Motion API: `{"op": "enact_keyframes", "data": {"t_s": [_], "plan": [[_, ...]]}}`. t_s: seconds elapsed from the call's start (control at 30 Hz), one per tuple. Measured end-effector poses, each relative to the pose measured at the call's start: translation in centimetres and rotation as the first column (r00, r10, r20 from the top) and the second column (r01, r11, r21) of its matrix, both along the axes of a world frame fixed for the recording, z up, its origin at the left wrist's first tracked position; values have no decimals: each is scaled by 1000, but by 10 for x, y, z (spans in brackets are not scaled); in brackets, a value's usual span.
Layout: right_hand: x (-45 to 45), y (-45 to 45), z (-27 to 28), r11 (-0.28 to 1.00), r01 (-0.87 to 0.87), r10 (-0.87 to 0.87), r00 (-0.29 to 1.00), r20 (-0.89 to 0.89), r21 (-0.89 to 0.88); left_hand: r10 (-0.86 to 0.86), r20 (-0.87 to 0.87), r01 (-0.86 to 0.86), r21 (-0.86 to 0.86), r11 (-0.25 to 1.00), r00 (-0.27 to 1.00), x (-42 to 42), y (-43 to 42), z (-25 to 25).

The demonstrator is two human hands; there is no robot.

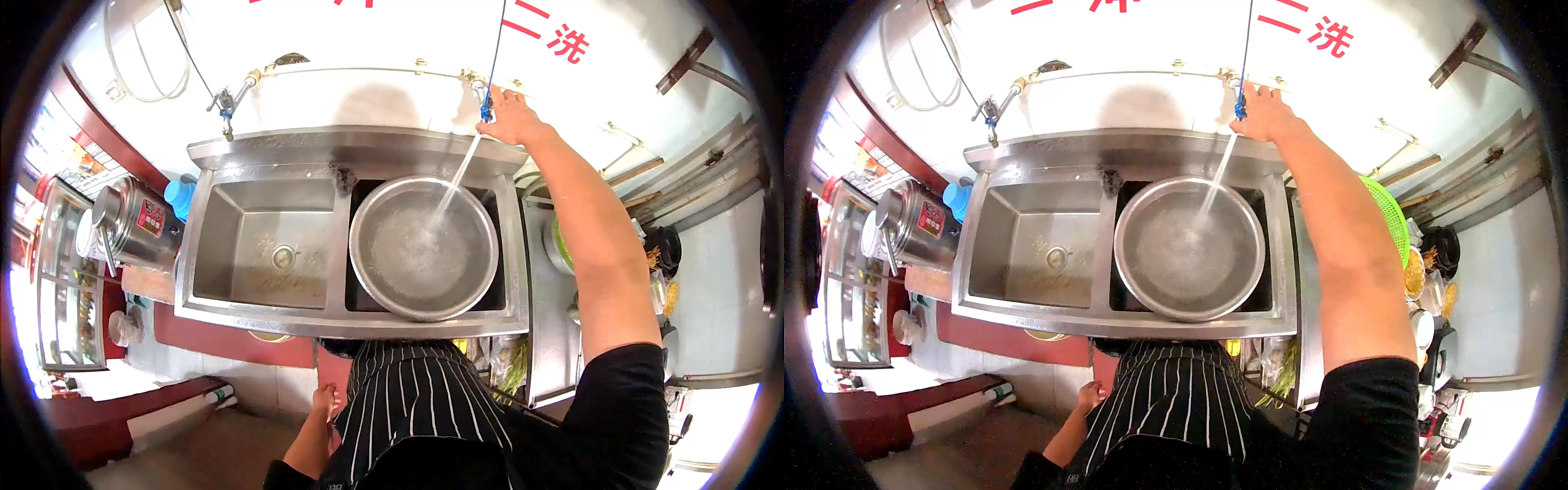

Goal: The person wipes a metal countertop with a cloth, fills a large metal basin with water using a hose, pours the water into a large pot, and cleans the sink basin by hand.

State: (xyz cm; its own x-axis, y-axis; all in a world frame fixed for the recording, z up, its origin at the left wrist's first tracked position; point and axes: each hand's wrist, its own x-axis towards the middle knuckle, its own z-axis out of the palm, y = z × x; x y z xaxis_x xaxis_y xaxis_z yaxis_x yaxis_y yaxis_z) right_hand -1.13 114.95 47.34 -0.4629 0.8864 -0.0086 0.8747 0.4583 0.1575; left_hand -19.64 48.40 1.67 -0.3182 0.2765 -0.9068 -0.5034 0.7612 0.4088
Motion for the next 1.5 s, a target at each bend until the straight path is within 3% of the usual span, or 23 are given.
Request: {"op": "enact_keyframes", "data": {"t_s": [0.23,1.17,1.5], "plan": [[1,3,-2,1000,-2,2,1000,3,0,-30,-26,29,-34,999,999,4,-3,22],[2,0,-2,999,-16,17,1000,-9,30,-39,13,40,-81,996,999,13,-9,18],[1,0,-1,1000,-11,11,1000,-2,18,16,38,-14,-55,998,999,9,-17,-8]]}}
